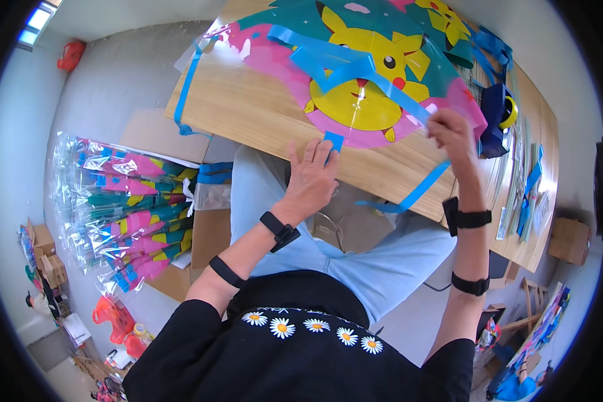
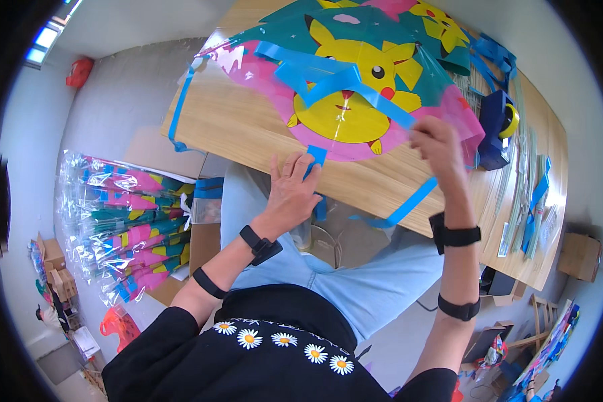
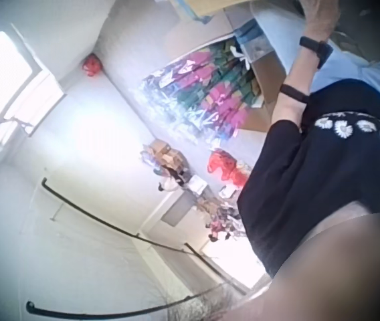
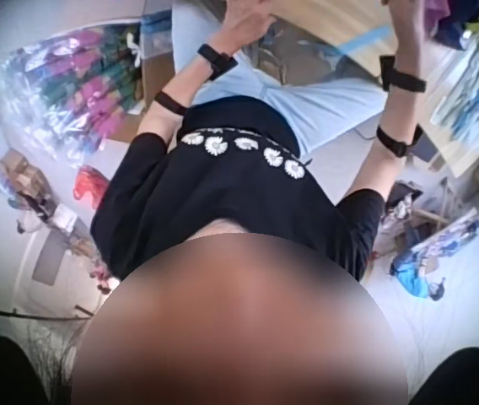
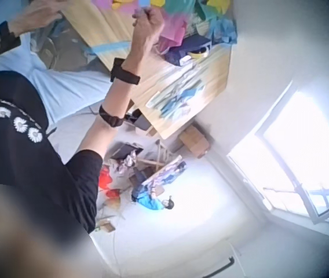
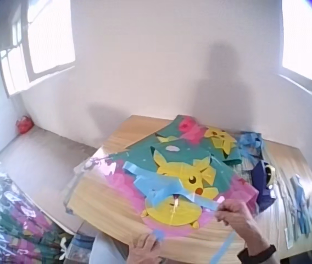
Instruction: Assembling a character-themed kite by attaching plastic film and tape to a frame.
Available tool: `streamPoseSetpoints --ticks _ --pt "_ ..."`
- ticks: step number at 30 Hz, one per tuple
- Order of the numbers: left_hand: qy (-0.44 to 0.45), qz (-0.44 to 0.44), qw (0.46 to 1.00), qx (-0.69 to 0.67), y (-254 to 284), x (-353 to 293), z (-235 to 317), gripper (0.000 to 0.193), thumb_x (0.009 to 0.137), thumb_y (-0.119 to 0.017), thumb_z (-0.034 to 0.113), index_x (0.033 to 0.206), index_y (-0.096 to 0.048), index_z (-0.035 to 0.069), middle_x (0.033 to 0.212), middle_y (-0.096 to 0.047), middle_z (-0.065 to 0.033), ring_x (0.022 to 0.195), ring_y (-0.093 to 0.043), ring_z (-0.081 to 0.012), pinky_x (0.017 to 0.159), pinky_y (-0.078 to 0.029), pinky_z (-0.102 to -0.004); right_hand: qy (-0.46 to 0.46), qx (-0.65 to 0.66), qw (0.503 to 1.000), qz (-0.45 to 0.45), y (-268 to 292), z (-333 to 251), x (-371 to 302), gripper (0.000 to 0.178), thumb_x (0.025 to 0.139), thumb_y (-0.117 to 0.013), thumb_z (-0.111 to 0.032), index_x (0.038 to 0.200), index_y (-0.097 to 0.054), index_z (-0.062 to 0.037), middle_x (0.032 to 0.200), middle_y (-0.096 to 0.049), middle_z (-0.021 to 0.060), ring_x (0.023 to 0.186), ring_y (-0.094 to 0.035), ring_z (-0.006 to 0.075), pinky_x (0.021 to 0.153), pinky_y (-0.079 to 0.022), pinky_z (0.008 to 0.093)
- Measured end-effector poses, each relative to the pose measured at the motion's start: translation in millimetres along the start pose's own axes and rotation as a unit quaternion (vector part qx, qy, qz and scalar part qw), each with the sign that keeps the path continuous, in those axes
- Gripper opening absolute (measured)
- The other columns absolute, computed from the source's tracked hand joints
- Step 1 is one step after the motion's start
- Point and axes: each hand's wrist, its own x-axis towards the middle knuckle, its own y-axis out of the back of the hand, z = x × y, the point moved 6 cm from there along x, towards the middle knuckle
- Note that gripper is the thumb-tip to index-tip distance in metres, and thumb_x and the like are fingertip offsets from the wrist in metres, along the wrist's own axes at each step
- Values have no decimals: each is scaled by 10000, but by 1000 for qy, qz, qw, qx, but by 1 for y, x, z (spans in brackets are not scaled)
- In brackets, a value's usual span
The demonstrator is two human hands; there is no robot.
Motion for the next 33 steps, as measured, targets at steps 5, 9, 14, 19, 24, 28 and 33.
streamPoseSetpoints --ticks 5,9,14,19,24,28,33 --pt "-9 28 999 25 -5 -4 -4 629 673 -780 212 1224 -553 10 1105 -461 -101 1103 -463 -311 1091 -164 -683 145 -186 952 -196 -116 -42 32 116 767 -643 -105 756 -612 6 656 -575 136 609 -569 225 556 -432 363" --pt "-10 47 998 41 -11 -7 -4 613 685 -757 195 1230 -551 3 1016 -462 -98 1039 -471 -292 1098 -148 -692 177 -281 895 -298 -167 -35 51 129 727 -664 -100 739 -594 9 678 -588 153 640 -566 285 584 -424 386" --pt "-2 60 998 25 -14 -9 -7 576 711 -721 168 1234 -546 -3 1005 -465 -101 1022 -478 -291 1095 -144 -700 206 -329 861 -328 -188 -34 59 112 687 -662 -88 714 -600 1 697 -608 162 674 -590 323 602 -439 418" --pt "-3 68 998 14 -13 -8 -8 521 740 -680 149 1219 -545 -3 1008 -459 -98 1010 -482 -280 1096 -146 -698 202 -339 858 -328 -193 -28 62 93 682 -660 -74 700 -604 -3 703 -615 158 691 -602 328 610 -447 427" --pt "-5 80 997 20 -14 -9 -10 482 765 -654 138 1215 -544 4 1009 -451 -92 1008 -481 -271 1098 -148 -692 224 -346 854 -317 -199 -25 66 96 670 -653 -70 695 -596 3 705 -617 169 702 -605 349 608 -448 438" --pt "-6 81 997 19 -14 -9 -9 486 763 -655 137 1219 -545 10 1057 -456 -97 1044 -478 -275 1100 -148 -688 228 -351 853 -313 -201 -22 68 107 659 -650 -79 692 -589 3 710 -621 177 708 -600 372 606 -446 450" --pt "0 77 997 18 -14 -10 -9 508 741 -677 147 1213 -547 10 1195 -456 -118 1118 -457 -298 1097 -148 -693 241 -360 847 -307 -201 -22 69 105 662 -647 -84 693 -589 -3 722 -624 174 724 -601 374 612 -444 459"
